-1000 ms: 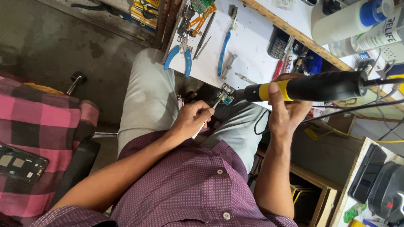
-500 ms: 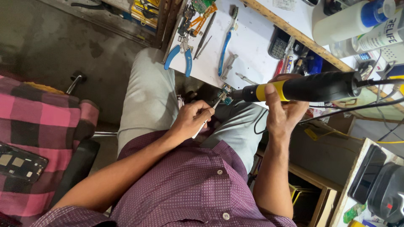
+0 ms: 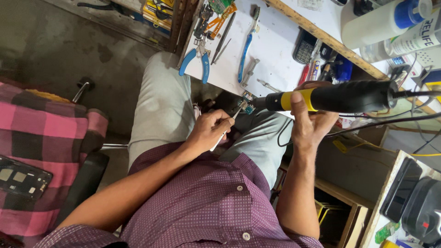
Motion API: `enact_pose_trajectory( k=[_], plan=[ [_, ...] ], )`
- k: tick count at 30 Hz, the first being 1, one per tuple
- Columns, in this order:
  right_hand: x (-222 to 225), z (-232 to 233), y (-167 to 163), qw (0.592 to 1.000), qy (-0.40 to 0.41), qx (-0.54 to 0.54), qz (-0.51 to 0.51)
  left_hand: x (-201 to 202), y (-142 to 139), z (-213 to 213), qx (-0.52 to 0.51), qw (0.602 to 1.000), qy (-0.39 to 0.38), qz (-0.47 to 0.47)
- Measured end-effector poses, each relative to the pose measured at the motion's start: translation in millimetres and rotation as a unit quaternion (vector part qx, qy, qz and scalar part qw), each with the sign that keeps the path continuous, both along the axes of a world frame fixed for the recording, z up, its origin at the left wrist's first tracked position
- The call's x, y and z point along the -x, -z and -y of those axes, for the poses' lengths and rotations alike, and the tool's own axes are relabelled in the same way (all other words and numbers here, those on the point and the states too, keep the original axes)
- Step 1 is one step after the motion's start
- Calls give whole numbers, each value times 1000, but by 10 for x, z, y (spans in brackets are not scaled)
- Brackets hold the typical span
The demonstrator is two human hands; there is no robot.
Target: The person sits at a repair bench holding a disassembled phone motherboard on their lap and directs hot air from a heat gun onto the board while steadying it with tweezers in the other hand. They continue heating different spots on the board, then set the board down and turn a knob on a bench power supply.
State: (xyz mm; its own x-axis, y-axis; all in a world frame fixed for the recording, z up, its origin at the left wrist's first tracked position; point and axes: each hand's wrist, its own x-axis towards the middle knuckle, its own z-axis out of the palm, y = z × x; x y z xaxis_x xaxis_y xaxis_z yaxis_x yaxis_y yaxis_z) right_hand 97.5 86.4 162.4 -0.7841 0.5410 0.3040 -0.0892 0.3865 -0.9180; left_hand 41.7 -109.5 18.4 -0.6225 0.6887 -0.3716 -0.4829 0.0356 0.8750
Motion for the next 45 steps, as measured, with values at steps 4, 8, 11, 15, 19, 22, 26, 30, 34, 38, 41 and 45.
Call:
enact_pose_trajectory(
  k=[4, 8, 11, 15, 19, 22, 26, 30, 34, 38, 41, 45],
  plan=[
    [4, -4, 15, 999, 4, -13, -29, -9, 17, -23, -5, 1000, -2, 2],
    [-6, -38, 2, 1000, 4, -5, -21, -4, 25, -27, -1, 1000, 4, -7],
    [-6, -37, 2, 1000, 5, -14, -27, -4, 10, -29, -3, 1000, 0, -11],
    [-12, -35, -16, 999, 6, -17, -30, 11, -26, -14, 10, 1000, 9, -14],
    [-24, -23, -13, 1000, 0, 4, -10, 14, -53, -17, 7, 1000, 8, -9],
    [-9, -32, 2, 1000, 2, -7, -26, 4, -51, -11, 6, 1000, 1, -7],
    [-6, -34, 26, 1000, -1, 8, -22, 11, -34, -22, -4, 1000, 2, -9],
    [-12, -36, 30, 1000, -4, 6, -7, 6, -33, -19, 2, 1000, 4, -6],
    [9, -35, 29, 1000, 4, -9, -13, 4, -42, -16, 3, 1000, 6, 7],
    [12, -31, 7, 1000, 0, 5, -5, 16, -45, -17, 4, 1000, 8, 1],
    [17, -21, 2, 1000, 4, -4, -8, 12, -51, -14, 11, 1000, 9, -8],
    [41, -37, 0, 1000, -5, -7, -5, 28, -61, -9, -2, 1000, 12, -16]
  ],
)
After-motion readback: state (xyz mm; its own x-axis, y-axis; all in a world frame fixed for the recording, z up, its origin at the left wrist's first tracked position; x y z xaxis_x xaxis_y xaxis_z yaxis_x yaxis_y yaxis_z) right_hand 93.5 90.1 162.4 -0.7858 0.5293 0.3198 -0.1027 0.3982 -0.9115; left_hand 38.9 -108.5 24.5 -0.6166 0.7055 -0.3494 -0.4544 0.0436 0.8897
